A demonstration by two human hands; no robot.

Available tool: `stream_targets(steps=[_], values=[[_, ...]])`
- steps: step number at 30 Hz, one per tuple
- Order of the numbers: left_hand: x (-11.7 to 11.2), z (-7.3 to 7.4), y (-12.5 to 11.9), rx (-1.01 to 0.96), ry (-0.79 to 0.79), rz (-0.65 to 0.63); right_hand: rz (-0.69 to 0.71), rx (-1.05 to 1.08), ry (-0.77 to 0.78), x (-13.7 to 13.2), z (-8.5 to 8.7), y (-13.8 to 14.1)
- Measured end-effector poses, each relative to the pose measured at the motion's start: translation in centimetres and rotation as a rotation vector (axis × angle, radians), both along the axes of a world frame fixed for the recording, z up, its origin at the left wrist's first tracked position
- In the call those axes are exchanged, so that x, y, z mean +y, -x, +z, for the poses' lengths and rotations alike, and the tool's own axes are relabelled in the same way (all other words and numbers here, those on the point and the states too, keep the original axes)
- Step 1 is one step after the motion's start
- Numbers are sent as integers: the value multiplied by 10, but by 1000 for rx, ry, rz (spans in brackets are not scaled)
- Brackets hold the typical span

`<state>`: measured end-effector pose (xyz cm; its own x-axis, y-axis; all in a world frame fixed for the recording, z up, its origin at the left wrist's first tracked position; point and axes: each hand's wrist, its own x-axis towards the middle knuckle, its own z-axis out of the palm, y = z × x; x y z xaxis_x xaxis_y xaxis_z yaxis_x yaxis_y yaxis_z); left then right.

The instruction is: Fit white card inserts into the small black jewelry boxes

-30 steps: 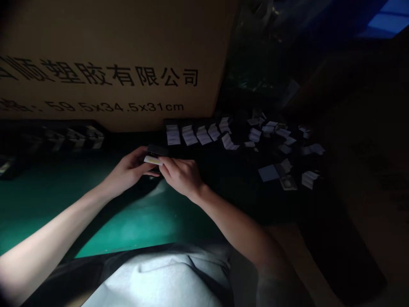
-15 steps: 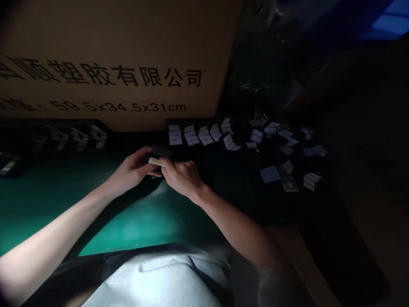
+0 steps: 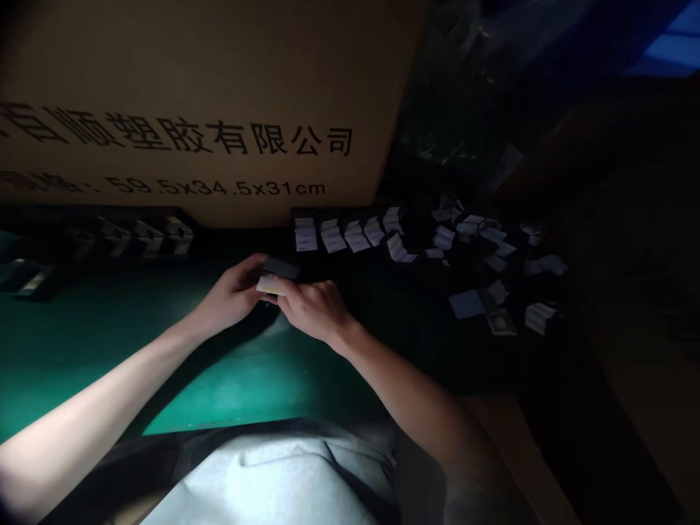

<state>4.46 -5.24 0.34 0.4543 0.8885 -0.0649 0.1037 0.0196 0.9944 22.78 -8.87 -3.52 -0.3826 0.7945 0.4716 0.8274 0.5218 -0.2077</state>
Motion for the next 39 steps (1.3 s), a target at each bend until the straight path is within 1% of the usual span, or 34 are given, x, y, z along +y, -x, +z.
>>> stream_targets(steps=[4, 9, 13, 15, 21, 24, 28, 32, 34, 39], values=[[0, 0, -1, 19, -15, 29, 38, 55, -46, 0, 1, 1], [0, 1, -1, 17, 18, 105, 91, 161, -88, -3, 11, 2], [0, 3, -1, -15, 45, 139, 117, 190, -119, -5, 15, 1], [1, 3, -1, -30, 67, 161, 125, 188, -126, -5, 13, 0], [3, -2, 1, -36, 121, 182, 227, 173, -130, -2, 1, 0], [4, -3, 2, -62, 142, 207, 204, 175, -125, 0, -1, -1], [4, 0, 1, -114, 166, 221, 160, 157, -134, 1, -1, -3], [3, 1, 0, -117, 170, 225, 112, 126, -84, 2, -1, -4], [3, 0, 0, -107, 163, 219, 94, 122, -67, 2, -2, -4], [3, 0, 1, -77, 141, 180, 88, 93, -82, 3, -3, -4]])
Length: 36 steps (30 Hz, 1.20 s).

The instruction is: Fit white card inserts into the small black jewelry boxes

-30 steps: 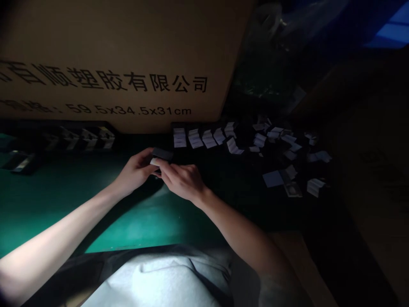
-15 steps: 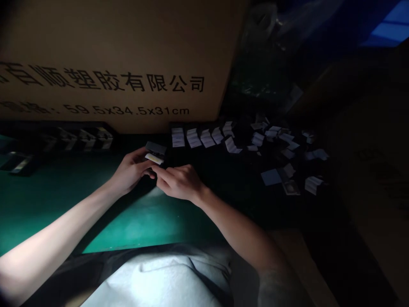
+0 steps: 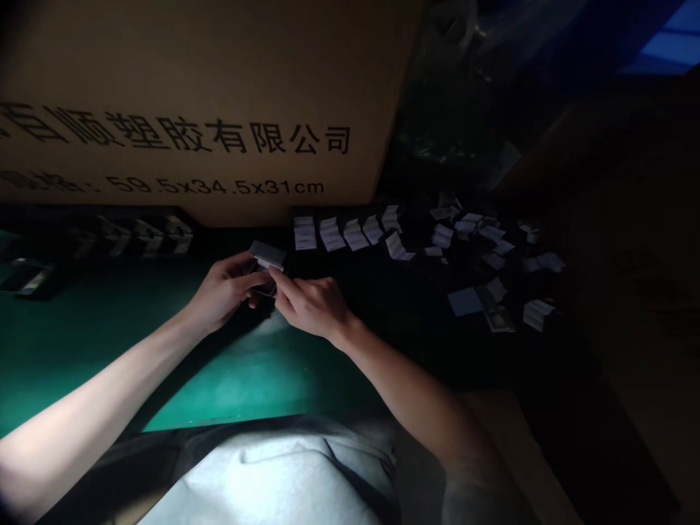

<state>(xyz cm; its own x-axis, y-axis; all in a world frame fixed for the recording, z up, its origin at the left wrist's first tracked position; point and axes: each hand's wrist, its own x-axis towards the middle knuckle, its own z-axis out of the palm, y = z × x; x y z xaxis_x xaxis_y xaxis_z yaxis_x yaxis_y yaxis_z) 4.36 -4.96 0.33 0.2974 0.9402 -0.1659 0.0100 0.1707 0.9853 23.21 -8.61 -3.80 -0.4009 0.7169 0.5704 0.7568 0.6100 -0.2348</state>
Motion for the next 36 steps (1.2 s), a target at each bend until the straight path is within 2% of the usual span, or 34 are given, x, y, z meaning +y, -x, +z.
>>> stream_targets(steps=[8, 25, 30, 36], values=[[0, -1, 0, 43, -10, -27, -61, -109, 136, -1, 6, 0], [-7, 4, -7, 108, -66, 33, -92, -141, 194, -6, 14, 2], [-6, 1, -8, 129, -88, 21, -159, -228, 290, -8, 22, 4], [-6, -4, -4, 205, -113, 14, -163, -320, 388, -12, 28, 7]])
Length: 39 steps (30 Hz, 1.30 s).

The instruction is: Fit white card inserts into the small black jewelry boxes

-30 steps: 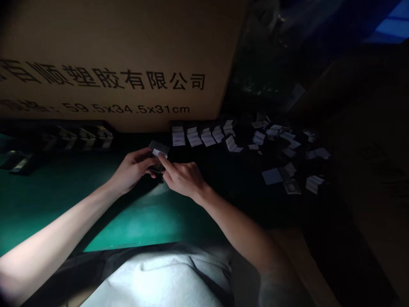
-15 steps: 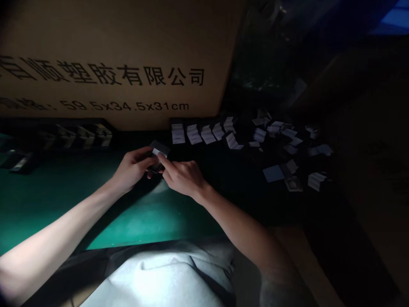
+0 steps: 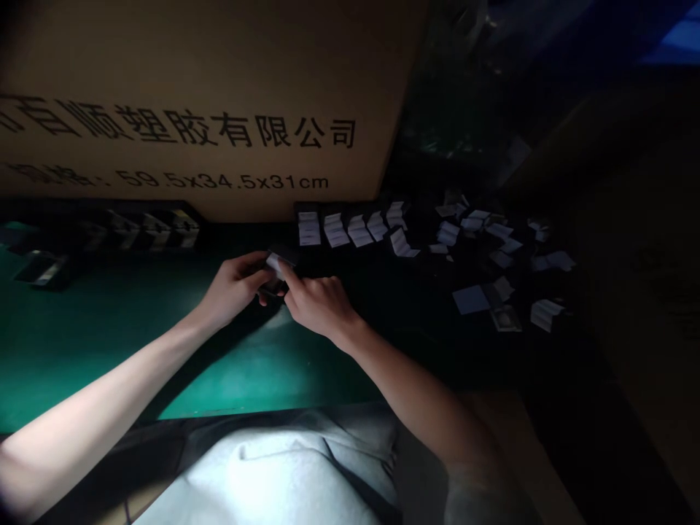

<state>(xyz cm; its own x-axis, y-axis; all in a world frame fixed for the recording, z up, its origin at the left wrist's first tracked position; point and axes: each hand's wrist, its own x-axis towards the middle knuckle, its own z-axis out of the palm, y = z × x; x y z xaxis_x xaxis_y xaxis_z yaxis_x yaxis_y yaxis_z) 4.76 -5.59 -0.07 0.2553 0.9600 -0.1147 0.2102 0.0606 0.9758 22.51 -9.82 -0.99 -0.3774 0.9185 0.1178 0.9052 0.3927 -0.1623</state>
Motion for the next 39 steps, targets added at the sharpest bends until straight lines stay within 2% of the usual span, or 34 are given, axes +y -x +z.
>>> stream_targets(steps=[9, 19, 29, 34, 39], values=[[-4, -2, 1, 13, -16, 65, -2, 286, 103, 1, -11, 0], [-1, -4, 4, 12, -8, 7, -20, 80, -10, 0, -9, 3], [-5, -3, 6, 108, -86, -40, 1, 100, -75, 0, -14, -1], [-4, -2, 0, 0, -32, 33, 6, 66, -54, 1, -10, 1], [-2, -7, -4, -66, -39, 104, -34, 35, -42, -1, -4, 6]])
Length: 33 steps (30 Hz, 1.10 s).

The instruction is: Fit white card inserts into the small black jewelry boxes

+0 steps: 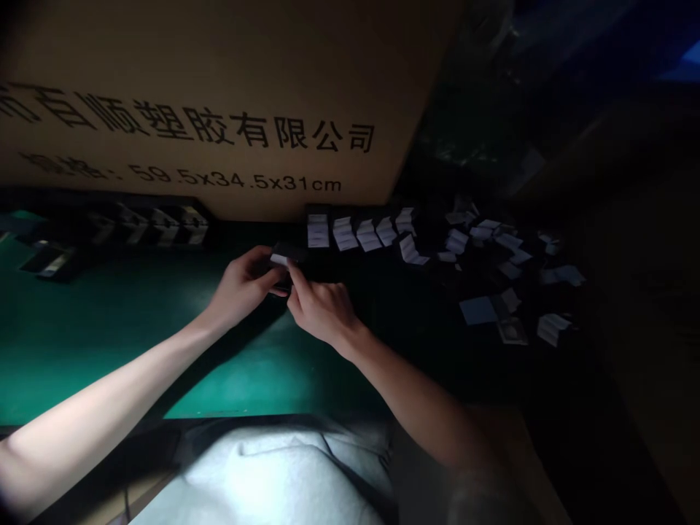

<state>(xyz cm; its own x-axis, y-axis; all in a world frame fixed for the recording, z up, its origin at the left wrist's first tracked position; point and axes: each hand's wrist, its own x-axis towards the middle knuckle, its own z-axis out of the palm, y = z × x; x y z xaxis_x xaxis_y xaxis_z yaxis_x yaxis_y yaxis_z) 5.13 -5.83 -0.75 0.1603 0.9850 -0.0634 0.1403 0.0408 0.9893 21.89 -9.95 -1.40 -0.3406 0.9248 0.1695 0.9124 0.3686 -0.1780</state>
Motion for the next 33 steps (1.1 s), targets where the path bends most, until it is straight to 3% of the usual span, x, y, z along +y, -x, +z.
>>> stream_targets(steps=[11, 24, 30, 33], values=[[-1, -3, 0, 24, -59, 0, -32, 29, -69, -2, -3, 1], [3, 4, 3, 96, -103, 28, 90, 34, -9, 2, -4, -3], [6, 8, 7, 122, -115, 37, 193, 134, -117, 3, -8, -3], [7, 8, 8, 108, -99, 38, 202, 194, -151, 4, -2, -11]])
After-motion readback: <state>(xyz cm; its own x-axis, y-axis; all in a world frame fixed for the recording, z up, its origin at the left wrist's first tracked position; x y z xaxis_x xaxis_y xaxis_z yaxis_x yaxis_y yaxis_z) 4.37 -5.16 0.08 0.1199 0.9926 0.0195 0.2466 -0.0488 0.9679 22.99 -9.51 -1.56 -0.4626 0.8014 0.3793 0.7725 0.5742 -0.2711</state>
